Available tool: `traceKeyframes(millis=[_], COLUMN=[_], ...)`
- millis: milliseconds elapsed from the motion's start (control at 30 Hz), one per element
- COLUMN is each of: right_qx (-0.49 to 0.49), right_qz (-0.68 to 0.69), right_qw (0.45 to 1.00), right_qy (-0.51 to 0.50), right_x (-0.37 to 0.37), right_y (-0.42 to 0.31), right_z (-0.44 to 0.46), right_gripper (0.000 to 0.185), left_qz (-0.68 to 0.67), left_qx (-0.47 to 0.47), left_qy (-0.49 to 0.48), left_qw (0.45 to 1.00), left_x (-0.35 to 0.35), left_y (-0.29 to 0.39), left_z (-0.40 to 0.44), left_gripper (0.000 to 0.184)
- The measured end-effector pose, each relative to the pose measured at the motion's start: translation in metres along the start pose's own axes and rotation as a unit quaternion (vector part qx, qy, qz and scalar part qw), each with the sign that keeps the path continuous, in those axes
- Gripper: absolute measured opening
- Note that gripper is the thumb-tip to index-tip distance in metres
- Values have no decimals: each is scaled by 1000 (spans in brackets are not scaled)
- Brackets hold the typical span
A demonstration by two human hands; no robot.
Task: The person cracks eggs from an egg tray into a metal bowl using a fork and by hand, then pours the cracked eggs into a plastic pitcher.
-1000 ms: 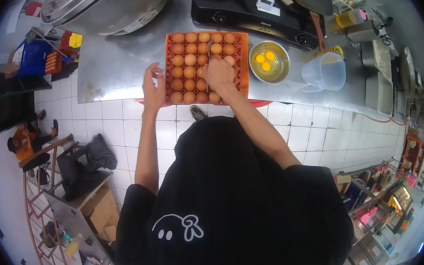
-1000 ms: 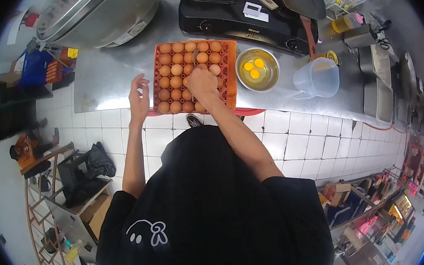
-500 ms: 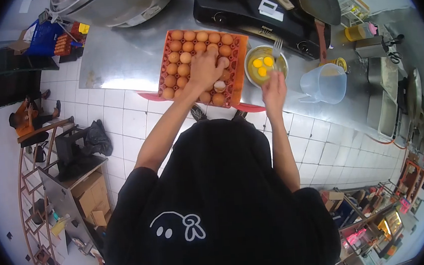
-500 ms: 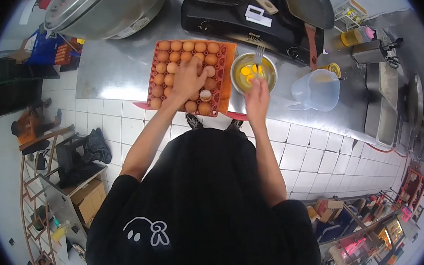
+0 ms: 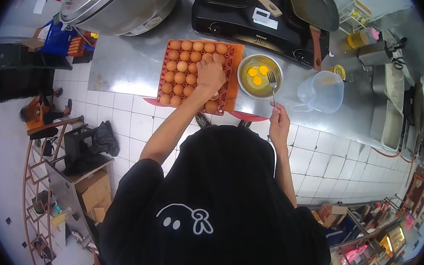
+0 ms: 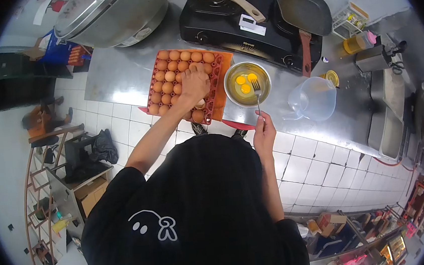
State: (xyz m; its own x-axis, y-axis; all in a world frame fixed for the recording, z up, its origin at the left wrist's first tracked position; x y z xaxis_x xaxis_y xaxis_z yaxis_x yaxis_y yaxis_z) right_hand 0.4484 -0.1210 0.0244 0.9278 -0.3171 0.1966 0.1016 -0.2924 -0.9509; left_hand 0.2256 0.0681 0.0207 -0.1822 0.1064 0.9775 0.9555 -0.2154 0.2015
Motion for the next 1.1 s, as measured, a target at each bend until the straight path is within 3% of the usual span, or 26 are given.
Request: traceKeyframes(millis=[33, 100, 167, 200, 233, 300, 367, 400, 600, 667, 767, 833, 900, 967, 1100], right_qx=[38, 70, 107, 174, 242, 252, 265, 259, 329, 286, 305, 285, 260, 278, 270], right_qz=[-45, -69, -94, -109, -123, -157, -193, -203, -184, -273, -215, -256, -296, -227, -228], right_qw=[998, 995, 990, 978, 961, 950, 934, 933, 919, 905, 920, 913, 906, 923, 927], right_qy=[10, -5, -18, -36, -55, -101, -145, -143, -113, -159, -123, -142, -156, -140, -127], right_x=[-7, -22, -46, -61, -75, -106, -130, -137, -168, -179, -181, -186, -190, -190, -197], right_y=[-9, -32, -58, -72, -82, -83, -84, -89, -99, -79, -93, -83, -77, -79, -78], right_z=[1, -2, 0, -2, -1, 13, 17, 17, 12, 19, 8, 13, 14, 13, 7], right_gripper=[28, 27, 27, 25, 24, 22, 19, 17, 17, 19, 18, 18, 18, 17, 18], left_qz=[2, -285, -365, -607, -798, -827, -885, -896, -919, -925, -918, -908, -908, -907, -907], left_qx=[3, -15, 12, 63, 106, 93, 53, 73, 90, 102, 107, 104, 105, 106, 97], left_qy=[1, 46, 35, -42, -114, -108, -109, -87, -69, -74, -86, -87, -92, -93, -105], left_qw=[1000, 957, 930, 791, 582, 544, 451, 429, 378, 358, 372, 396, 396, 396, 396], left_x=[6, 23, 19, 25, 34, 43, 39, 35, 29, 29, 26, 29, 28, 28, 33], left_y=[-8, -37, -65, -72, -73, -77, -82, -85, -97, -100, -106, -107, -108, -111, -118], left_z=[-2, -7, -7, -12, -19, -28, -29, -30, -35, -36, -36, -35, -35, -31, -33], left_gripper=[38, 48, 43, 40, 37, 35, 38, 38, 36, 34, 33, 32, 32, 31, 28])
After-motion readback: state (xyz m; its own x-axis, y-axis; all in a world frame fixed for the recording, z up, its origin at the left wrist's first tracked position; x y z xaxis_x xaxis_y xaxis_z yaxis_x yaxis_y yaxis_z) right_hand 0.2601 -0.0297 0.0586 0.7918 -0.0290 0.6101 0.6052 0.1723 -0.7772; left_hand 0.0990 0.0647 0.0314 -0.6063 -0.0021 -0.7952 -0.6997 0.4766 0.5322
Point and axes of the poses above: each hand's wrist, its own z-axis towards the middle knuckle, its own x-axis out of the back of the hand, y = z × x, the point moved 3 cm from there along z, towards the middle knuckle, and after that the axes turned 2 degrees about -x, right-handed, at the moved point
